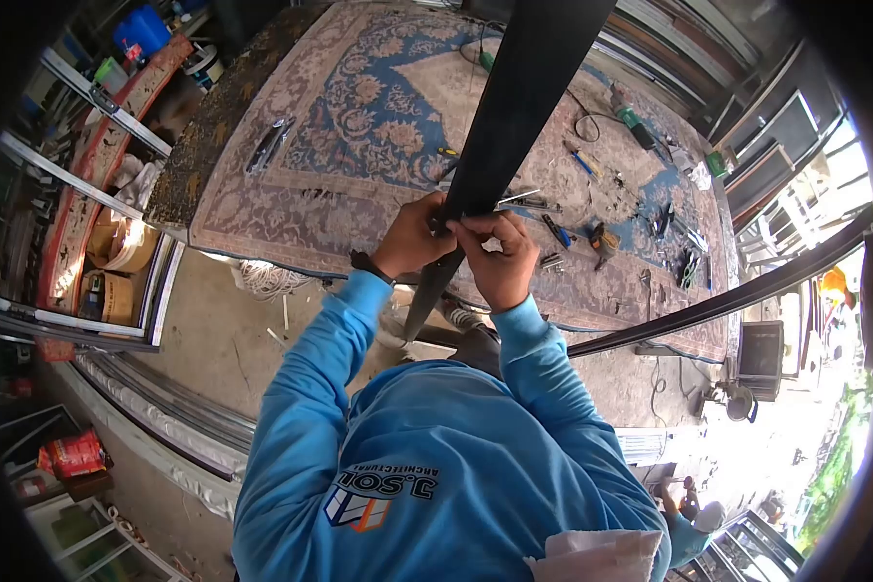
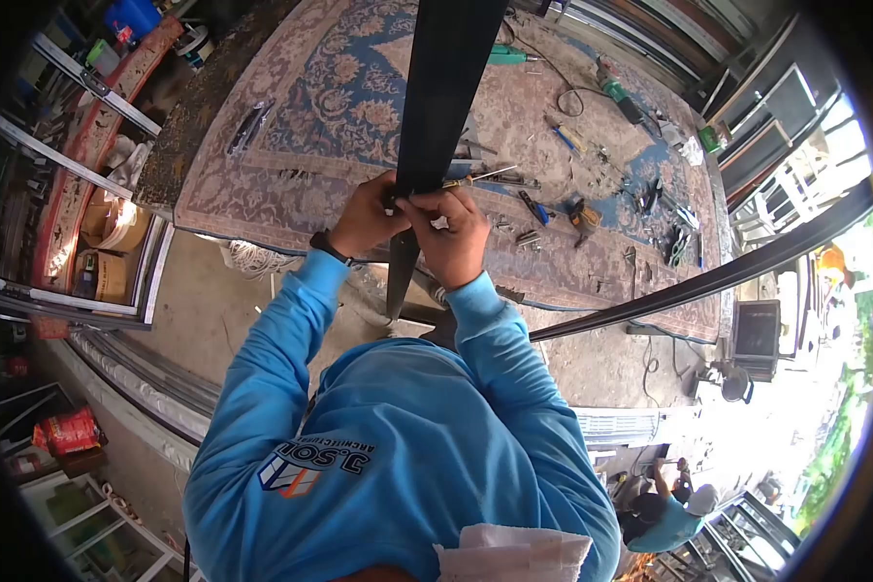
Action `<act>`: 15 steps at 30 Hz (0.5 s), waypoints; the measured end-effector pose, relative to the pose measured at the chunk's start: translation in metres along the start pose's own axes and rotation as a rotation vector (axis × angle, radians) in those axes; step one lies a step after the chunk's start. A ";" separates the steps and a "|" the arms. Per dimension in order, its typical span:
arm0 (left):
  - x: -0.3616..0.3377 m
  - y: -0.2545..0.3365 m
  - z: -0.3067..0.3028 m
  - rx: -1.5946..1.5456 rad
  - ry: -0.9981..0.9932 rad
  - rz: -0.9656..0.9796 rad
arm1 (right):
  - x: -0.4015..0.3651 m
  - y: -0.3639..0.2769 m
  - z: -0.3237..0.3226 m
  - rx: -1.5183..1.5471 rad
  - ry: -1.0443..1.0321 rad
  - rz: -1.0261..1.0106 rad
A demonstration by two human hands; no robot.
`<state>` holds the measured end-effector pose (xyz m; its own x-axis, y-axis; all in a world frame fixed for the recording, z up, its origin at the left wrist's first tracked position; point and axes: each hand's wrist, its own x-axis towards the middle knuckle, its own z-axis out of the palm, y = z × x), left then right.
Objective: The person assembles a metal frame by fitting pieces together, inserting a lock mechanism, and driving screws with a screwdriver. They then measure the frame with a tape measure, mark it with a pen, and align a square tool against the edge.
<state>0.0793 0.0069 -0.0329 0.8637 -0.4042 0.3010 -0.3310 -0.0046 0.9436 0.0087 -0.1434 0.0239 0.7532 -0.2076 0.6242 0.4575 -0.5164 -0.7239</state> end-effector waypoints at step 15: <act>0.003 0.013 -0.003 0.089 -0.037 0.027 | -0.001 0.010 0.005 -0.128 0.054 -0.096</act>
<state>0.0787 0.0088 -0.0195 0.8400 -0.4388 0.3191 -0.3875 -0.0736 0.9189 0.0143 -0.1444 0.0148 0.6809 -0.1952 0.7059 0.4593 -0.6369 -0.6192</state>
